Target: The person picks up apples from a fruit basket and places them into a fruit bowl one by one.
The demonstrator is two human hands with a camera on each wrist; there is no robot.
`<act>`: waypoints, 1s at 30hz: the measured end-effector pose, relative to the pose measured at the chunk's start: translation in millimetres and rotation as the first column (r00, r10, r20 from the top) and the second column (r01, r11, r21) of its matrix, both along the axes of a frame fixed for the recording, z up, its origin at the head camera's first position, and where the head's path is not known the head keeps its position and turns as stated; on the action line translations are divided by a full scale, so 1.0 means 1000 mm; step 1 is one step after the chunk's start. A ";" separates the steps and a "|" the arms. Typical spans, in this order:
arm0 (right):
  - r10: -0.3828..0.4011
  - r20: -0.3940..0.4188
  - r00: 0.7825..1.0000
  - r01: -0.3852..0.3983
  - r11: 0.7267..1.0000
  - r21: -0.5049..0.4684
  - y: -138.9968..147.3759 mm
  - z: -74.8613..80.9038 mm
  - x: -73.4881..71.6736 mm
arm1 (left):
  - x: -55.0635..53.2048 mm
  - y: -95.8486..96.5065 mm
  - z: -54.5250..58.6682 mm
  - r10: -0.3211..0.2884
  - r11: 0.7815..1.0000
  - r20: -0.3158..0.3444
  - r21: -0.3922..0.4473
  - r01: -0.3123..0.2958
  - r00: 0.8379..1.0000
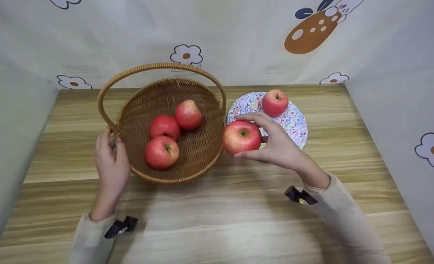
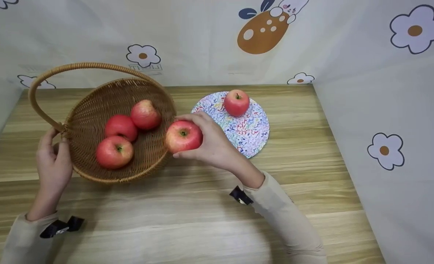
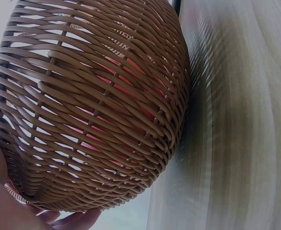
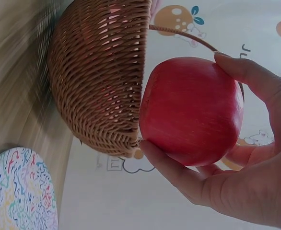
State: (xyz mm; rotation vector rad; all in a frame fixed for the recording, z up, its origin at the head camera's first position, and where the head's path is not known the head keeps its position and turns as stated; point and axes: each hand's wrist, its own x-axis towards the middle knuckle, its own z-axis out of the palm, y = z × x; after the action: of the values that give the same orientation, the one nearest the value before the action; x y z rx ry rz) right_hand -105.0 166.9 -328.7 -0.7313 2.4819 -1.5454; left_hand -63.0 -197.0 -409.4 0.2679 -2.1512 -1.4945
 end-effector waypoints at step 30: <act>-0.207 0.057 0.977 0.207 0.978 0.000 0.012 -0.027 -0.050 | -0.002 -0.001 -0.002 0.009 0.999 -0.019 -0.037 -0.010 1.000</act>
State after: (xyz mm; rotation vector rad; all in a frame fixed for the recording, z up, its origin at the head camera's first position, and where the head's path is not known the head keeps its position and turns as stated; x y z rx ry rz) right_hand -155.5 179.0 -356.1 -0.4331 2.5816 -1.6150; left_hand -65.2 -198.5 -411.3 0.2496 -2.1574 -1.4450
